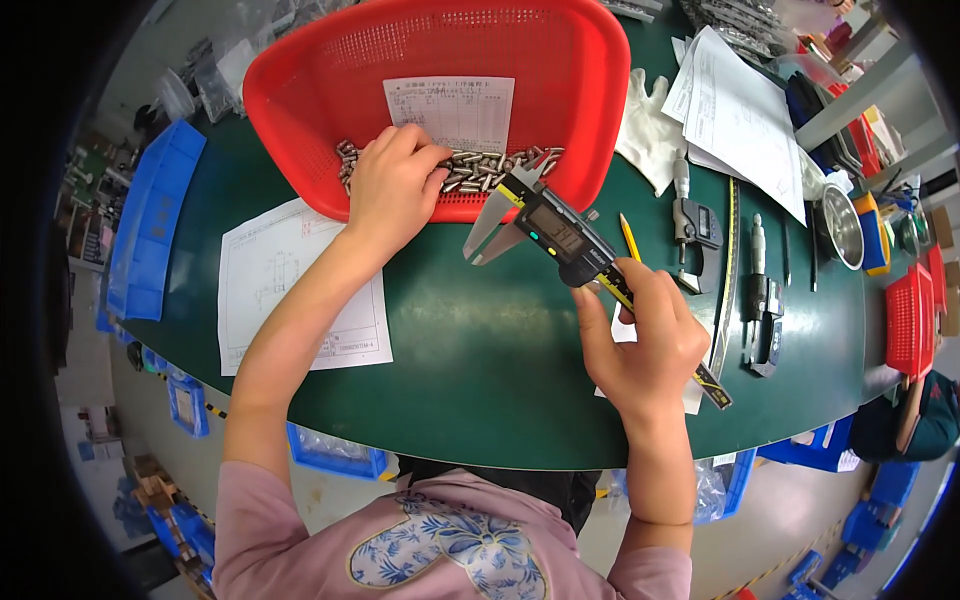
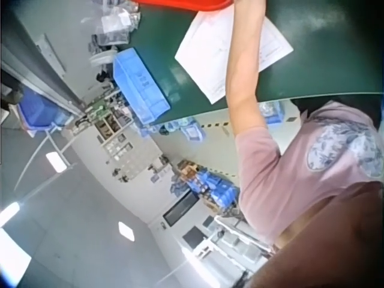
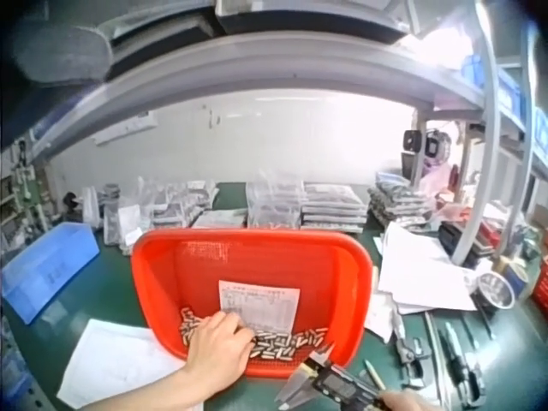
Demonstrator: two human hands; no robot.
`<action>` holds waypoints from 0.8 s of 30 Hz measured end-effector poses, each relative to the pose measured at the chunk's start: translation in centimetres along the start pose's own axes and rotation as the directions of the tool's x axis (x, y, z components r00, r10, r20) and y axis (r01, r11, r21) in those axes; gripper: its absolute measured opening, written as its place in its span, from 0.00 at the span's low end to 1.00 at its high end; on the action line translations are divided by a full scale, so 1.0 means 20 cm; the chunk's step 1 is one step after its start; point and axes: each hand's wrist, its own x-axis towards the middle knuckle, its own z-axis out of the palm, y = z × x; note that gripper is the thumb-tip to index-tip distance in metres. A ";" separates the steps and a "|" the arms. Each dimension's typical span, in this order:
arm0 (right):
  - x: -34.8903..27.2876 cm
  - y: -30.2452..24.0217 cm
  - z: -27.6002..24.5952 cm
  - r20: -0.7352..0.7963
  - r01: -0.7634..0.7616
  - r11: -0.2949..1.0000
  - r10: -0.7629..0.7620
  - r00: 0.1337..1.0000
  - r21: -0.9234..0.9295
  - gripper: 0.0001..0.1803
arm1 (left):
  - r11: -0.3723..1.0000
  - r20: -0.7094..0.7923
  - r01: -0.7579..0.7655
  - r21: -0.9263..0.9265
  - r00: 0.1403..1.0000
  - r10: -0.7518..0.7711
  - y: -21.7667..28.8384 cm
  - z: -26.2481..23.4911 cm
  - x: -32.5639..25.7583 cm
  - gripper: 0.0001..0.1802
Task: Measuring small metal components using a digital caliper according to a technical drawing.
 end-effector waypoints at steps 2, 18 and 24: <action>0.00 0.00 0.00 -0.009 0.009 1.000 -0.009 1.000 0.005 0.16 | 1.000 0.008 -0.013 0.002 1.000 0.013 -0.01 0.00 0.00 0.05; -0.02 -0.01 0.02 0.034 0.106 0.993 -0.107 0.994 0.042 0.20 | 0.214 0.469 0.524 -0.824 0.844 -0.261 0.27 -0.31 -0.32 0.06; -0.02 -0.03 0.03 0.087 0.238 0.970 -0.241 0.967 0.038 0.22 | -0.145 0.682 0.667 -0.730 0.701 -0.209 0.30 -0.35 -0.38 0.10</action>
